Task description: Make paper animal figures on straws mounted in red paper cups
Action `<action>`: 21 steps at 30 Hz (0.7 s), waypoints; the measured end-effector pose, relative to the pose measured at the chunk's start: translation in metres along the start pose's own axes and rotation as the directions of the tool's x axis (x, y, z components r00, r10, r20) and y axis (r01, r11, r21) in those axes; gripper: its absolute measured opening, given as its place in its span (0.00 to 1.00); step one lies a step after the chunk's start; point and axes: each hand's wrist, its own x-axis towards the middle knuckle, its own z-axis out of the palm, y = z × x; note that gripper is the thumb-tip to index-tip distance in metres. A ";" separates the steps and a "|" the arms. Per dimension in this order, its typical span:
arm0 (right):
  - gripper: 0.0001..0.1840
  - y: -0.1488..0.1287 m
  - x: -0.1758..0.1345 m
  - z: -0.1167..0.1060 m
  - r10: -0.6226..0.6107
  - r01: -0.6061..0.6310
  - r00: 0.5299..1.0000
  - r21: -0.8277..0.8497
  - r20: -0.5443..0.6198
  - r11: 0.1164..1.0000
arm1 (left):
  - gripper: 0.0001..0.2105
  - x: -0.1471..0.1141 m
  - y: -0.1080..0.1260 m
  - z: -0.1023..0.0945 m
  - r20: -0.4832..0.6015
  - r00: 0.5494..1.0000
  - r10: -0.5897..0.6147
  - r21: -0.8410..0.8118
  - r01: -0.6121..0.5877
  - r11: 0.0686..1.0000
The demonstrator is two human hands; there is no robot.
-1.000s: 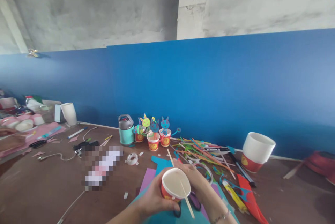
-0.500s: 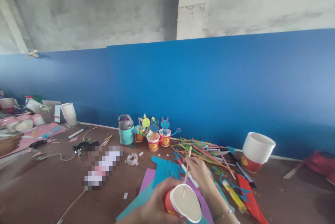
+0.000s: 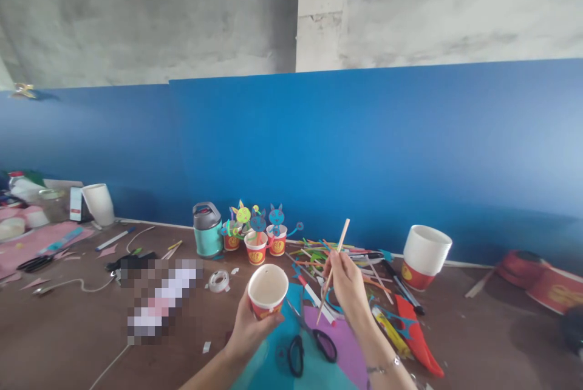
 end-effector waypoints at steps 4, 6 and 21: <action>0.27 -0.009 -0.010 0.012 -0.061 0.064 0.991 -0.021 0.115 0.998 | 0.38 0.000 0.000 0.000 -0.018 1.000 0.026 -0.007 -0.026 1.000; 0.25 -0.015 -0.018 0.019 -0.090 0.105 0.973 -0.060 0.211 0.993 | 0.39 -0.001 -0.003 0.001 -0.010 0.999 0.041 -0.027 -0.042 0.999; 0.15 -0.009 -0.037 0.039 0.002 0.025 0.909 -0.060 0.417 0.998 | 0.40 -0.001 0.003 0.005 0.148 0.988 0.043 -0.161 -0.019 0.987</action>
